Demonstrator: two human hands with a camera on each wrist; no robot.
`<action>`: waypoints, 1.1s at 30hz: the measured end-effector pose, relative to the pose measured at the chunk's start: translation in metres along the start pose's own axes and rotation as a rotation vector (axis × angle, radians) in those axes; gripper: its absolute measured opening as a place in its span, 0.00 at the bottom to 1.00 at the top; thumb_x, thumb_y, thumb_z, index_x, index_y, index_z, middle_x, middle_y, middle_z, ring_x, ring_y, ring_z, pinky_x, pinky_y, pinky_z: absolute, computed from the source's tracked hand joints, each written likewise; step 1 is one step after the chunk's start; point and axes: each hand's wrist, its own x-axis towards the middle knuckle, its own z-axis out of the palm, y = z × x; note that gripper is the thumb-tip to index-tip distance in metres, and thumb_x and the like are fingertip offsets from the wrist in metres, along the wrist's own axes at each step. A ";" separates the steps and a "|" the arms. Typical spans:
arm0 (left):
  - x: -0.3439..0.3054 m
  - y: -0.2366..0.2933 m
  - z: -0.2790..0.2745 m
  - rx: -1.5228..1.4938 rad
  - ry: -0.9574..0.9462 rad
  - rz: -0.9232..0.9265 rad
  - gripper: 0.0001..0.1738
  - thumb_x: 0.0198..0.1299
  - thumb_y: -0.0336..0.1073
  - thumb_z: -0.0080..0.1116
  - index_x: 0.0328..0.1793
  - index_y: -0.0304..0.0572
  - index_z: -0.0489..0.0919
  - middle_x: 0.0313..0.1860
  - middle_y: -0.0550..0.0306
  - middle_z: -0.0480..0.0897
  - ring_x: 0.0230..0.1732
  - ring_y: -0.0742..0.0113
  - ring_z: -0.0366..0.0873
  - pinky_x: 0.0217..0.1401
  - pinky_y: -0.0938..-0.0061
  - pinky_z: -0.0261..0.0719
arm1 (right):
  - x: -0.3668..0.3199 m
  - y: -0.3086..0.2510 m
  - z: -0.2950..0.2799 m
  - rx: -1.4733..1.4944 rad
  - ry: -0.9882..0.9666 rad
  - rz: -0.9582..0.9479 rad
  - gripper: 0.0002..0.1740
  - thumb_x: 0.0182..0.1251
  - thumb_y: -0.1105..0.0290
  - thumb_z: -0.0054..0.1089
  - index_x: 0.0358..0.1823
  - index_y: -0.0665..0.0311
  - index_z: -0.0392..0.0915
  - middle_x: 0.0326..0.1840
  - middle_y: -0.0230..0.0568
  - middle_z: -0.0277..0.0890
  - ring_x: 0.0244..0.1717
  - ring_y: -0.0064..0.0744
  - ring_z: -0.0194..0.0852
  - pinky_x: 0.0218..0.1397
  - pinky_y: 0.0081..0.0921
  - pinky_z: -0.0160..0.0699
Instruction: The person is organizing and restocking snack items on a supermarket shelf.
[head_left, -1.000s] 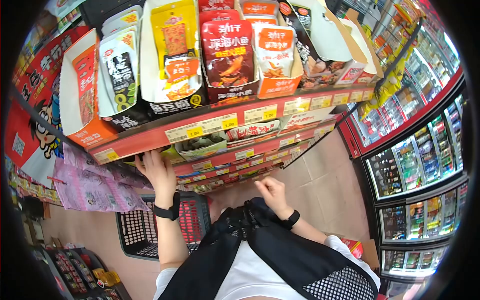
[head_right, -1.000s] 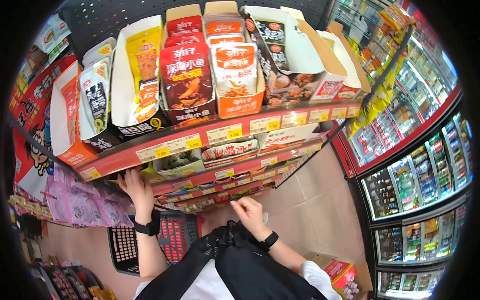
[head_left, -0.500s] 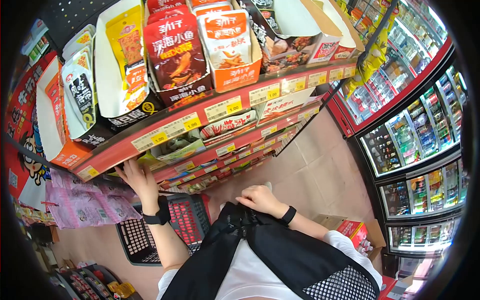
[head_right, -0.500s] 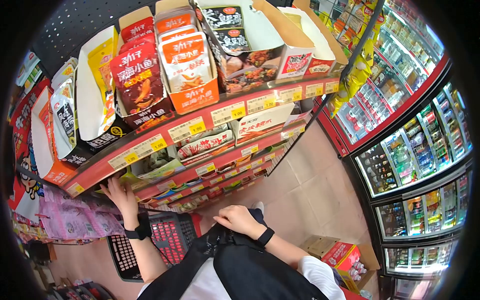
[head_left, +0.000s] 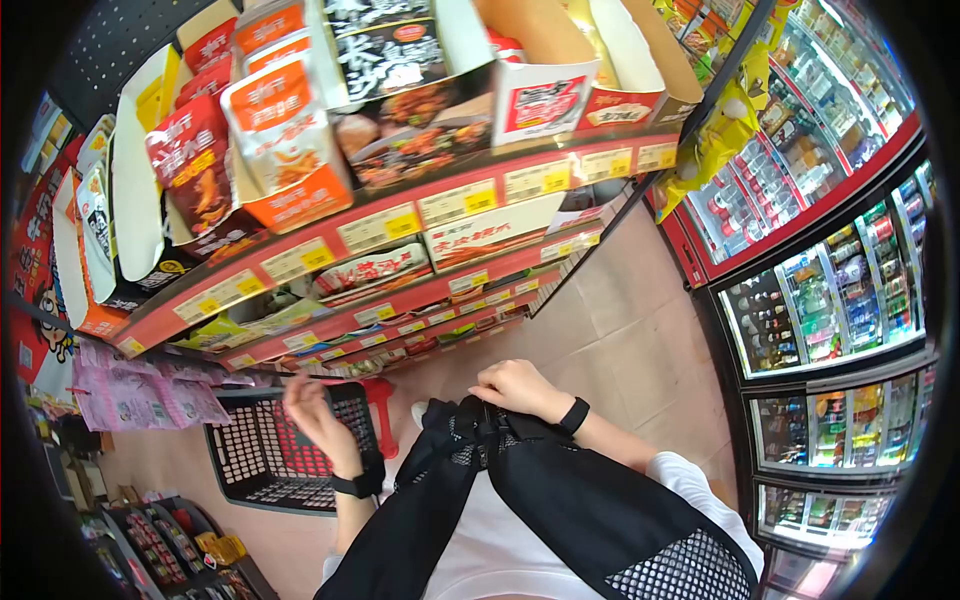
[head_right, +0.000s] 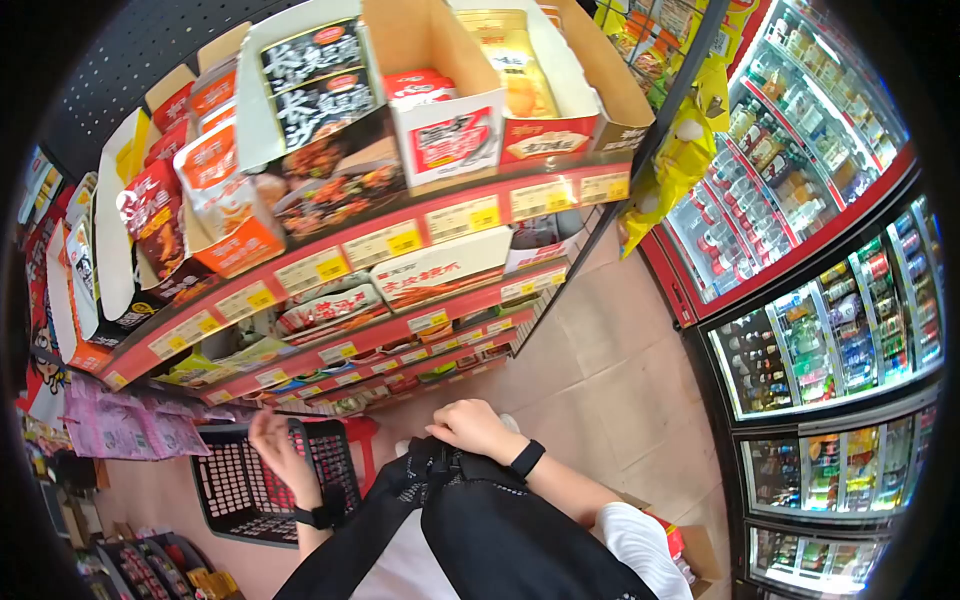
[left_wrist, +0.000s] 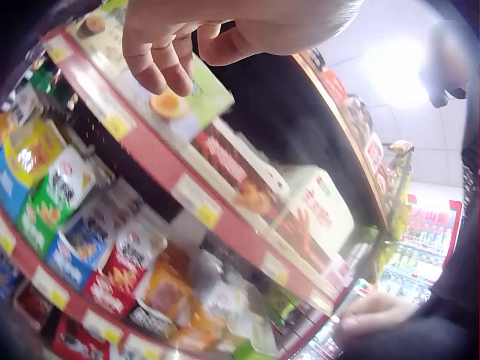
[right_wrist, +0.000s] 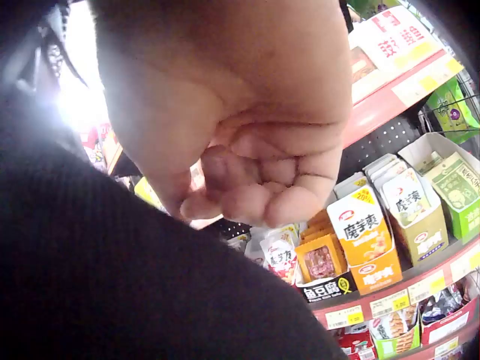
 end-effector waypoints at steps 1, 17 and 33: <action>-0.021 0.004 0.017 -0.007 -0.078 -0.046 0.19 0.68 0.24 0.41 0.64 0.34 0.65 0.59 0.50 0.72 0.52 0.66 0.74 0.60 0.68 0.72 | -0.006 0.011 -0.009 -0.003 -0.002 0.001 0.19 0.65 0.58 0.58 0.22 0.64 0.76 0.24 0.44 0.76 0.29 0.49 0.77 0.34 0.43 0.75; -0.129 0.108 0.167 0.311 -0.700 -0.069 0.13 0.58 0.17 0.47 0.47 0.31 0.78 0.40 0.46 0.82 0.39 0.53 0.82 0.46 0.66 0.79 | -0.061 0.139 -0.052 0.073 -0.268 0.031 0.14 0.62 0.59 0.58 0.29 0.64 0.78 0.31 0.46 0.78 0.39 0.50 0.79 0.41 0.43 0.78; -0.166 0.118 0.136 0.469 -0.510 -0.233 0.11 0.61 0.20 0.47 0.47 0.30 0.78 0.39 0.43 0.82 0.40 0.51 0.82 0.47 0.65 0.79 | 0.057 0.315 -0.019 -0.327 -0.179 0.182 0.24 0.58 0.62 0.61 0.55 0.65 0.76 0.64 0.53 0.69 0.64 0.51 0.66 0.61 0.42 0.73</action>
